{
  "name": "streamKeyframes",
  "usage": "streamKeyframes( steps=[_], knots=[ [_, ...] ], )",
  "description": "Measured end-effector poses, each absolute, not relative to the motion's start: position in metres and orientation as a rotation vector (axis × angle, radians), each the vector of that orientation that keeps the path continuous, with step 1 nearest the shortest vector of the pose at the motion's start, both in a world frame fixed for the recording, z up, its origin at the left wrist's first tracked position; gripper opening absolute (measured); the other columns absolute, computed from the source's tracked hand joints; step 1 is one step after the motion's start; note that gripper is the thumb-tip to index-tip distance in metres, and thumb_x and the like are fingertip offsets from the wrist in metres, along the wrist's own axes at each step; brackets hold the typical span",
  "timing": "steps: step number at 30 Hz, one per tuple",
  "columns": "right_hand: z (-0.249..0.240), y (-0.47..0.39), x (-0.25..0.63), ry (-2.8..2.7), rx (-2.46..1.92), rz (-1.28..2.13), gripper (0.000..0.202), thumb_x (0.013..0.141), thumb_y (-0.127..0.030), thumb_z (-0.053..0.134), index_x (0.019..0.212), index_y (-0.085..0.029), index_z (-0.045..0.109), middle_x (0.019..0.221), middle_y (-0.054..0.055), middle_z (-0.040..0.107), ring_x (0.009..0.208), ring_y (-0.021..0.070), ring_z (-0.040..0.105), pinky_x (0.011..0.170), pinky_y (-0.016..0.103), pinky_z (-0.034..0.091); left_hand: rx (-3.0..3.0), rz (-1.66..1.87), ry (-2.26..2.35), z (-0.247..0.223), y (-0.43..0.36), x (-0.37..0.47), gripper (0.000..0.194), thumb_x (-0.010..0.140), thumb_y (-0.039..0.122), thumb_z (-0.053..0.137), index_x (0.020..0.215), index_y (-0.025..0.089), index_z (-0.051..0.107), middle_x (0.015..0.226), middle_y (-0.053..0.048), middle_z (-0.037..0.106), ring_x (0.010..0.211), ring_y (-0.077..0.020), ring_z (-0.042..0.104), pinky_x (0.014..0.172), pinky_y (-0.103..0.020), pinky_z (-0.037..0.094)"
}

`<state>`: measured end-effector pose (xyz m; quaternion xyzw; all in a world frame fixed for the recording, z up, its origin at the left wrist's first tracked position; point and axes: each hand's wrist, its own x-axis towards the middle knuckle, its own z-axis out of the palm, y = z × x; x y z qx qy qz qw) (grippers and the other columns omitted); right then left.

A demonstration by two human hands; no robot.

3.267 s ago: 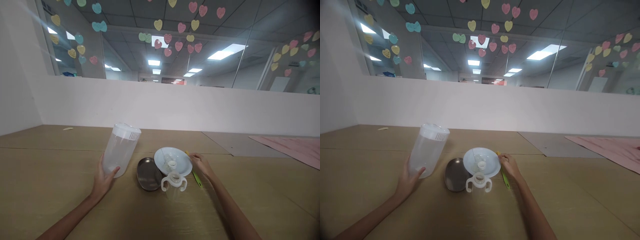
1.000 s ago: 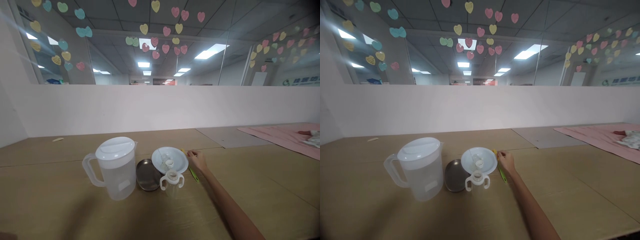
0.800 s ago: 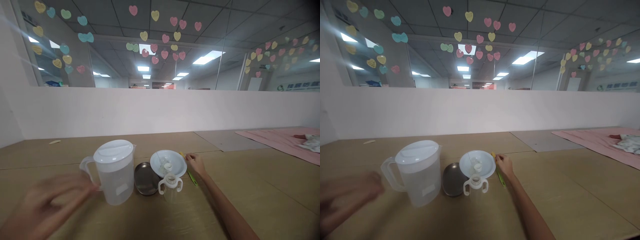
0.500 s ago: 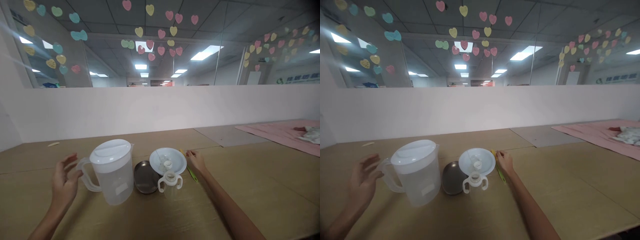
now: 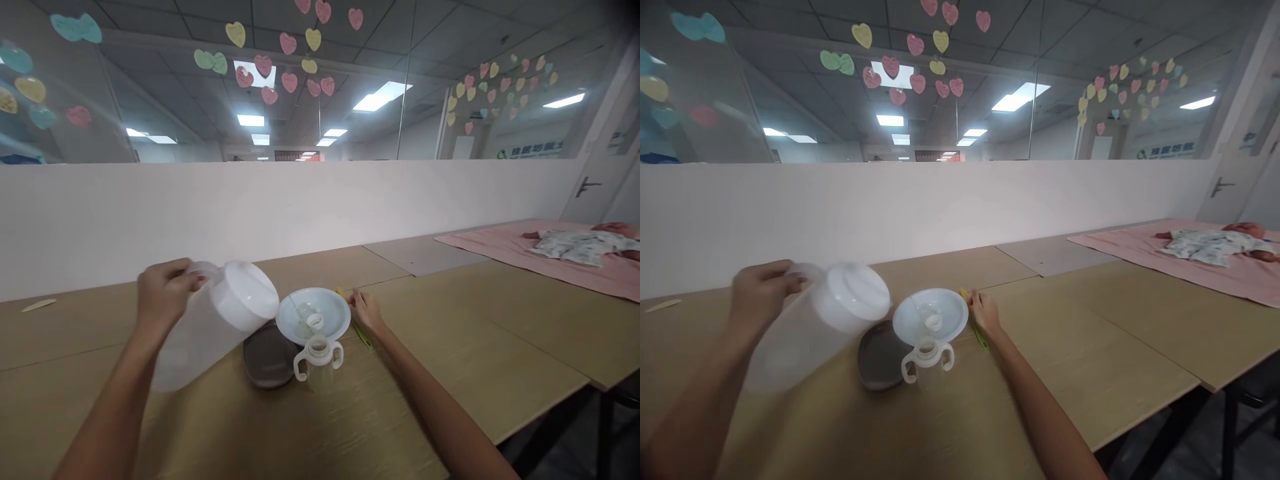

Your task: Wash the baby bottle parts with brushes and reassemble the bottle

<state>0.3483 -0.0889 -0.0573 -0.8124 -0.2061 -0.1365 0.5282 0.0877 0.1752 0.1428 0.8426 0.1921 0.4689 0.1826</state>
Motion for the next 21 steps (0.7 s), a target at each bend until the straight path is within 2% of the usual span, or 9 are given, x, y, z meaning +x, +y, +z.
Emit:
streamKeyframes(
  steps=[5, 10, 21],
  knots=[
    [-0.061, -0.092, 0.342, -0.339, -1.947, -0.381, 0.062, 0.084, -0.059, 0.020, 0.052, -0.018, 0.055, 0.058, 0.008, 0.060, 0.058, 0.0185, 0.056, 0.057, 0.027, 0.035, 2.600, 1.322, 0.564, 0.146, 0.136, 0.120, 0.020, 0.066, 0.027, 0.047, 0.054, 0.014, 0.055, 0.053, 0.001, 0.040, 0.054, -0.0109, 0.036, 0.052, -0.024, 0.018],
    [-0.058, -0.098, 0.342, -0.341, -1.997, -0.358, 0.053, 0.080, -0.056, 0.030, 0.046, -0.019, 0.049, 0.049, 0.005, 0.055, 0.049, 0.0160, 0.049, 0.050, 0.026, 0.030, 2.598, 1.277, 0.555, 0.134, 0.133, 0.131, 0.019, 0.067, 0.027, 0.047, 0.053, 0.016, 0.054, 0.051, 0.001, 0.040, 0.052, -0.0118, 0.036, 0.051, -0.024, 0.018],
    [-0.058, -0.102, 0.348, -0.304, -2.041, -0.346, 0.048, 0.078, -0.048, 0.031, 0.043, -0.019, 0.044, 0.040, 0.001, 0.044, 0.044, 0.0143, 0.044, 0.049, 0.025, 0.026, 2.592, 1.226, 0.576, 0.127, 0.131, 0.138, 0.017, 0.064, 0.029, 0.046, 0.056, 0.019, 0.058, 0.054, -0.001, 0.050, 0.055, -0.0154, 0.042, 0.049, -0.025, 0.021]
  ],
)
